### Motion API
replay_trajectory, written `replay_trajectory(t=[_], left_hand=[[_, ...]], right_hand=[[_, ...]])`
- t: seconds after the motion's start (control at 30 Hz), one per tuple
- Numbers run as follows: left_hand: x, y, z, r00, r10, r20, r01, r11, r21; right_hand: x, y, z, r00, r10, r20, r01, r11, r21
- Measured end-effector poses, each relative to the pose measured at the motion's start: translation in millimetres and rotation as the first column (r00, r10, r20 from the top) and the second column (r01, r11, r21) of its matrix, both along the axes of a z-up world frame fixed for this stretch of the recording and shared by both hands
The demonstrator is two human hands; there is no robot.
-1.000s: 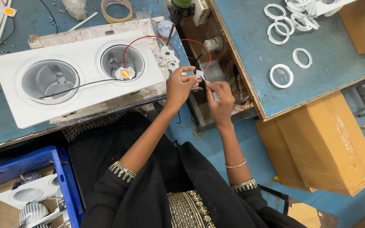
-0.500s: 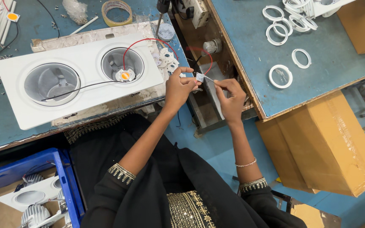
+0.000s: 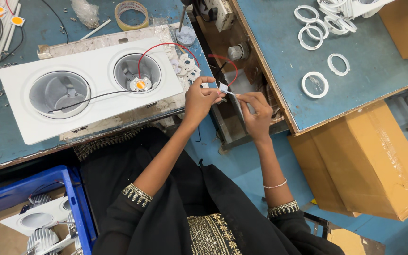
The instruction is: The person assembles double-light recessed ceiling fixtures by hand and using a power screwdriver. The person secures LED light modules into the white housing, routes the red and black wires through the frame, and attaches electrical connectors to the wire ends.
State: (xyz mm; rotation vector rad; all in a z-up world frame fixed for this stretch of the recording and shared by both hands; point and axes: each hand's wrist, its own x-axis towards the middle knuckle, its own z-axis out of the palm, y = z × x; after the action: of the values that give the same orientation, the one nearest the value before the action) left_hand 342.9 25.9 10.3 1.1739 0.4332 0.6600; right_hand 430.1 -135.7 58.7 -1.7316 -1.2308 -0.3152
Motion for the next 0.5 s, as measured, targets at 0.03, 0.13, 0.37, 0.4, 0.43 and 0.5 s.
replay_trajectory(t=[0.03, 0.13, 0.37, 0.4, 0.43, 0.5], left_hand=[[-1, -1, 0, 1.0, -0.002, 0.01, 0.002, 1.0, -0.008], [-2, -2, 3, 1.0, 0.009, -0.023, -0.008, 1.0, 0.025], [-3, -5, 5, 0.999, 0.021, -0.025, -0.02, 1.0, 0.022], [-2, -5, 5, 0.999, 0.03, -0.028, -0.03, 0.999, 0.025], [-2, -6, 5, 0.999, 0.04, -0.031, -0.039, 0.999, 0.029], [-2, -5, 5, 0.999, 0.046, -0.013, -0.046, 0.999, 0.009]], right_hand=[[1, 0, 0, 1.0, -0.008, 0.015, 0.008, 1.0, 0.005], [2, 3, 0, 0.996, -0.052, -0.072, 0.054, 0.998, 0.032], [-6, 9, -9, 0.993, -0.084, -0.081, 0.09, 0.993, 0.082], [-7, 9, -11, 0.993, -0.093, -0.074, 0.099, 0.992, 0.075], [-9, 9, -13, 0.992, -0.102, -0.068, 0.107, 0.992, 0.068], [-13, 7, -18, 0.994, -0.111, 0.006, 0.11, 0.993, 0.038]])
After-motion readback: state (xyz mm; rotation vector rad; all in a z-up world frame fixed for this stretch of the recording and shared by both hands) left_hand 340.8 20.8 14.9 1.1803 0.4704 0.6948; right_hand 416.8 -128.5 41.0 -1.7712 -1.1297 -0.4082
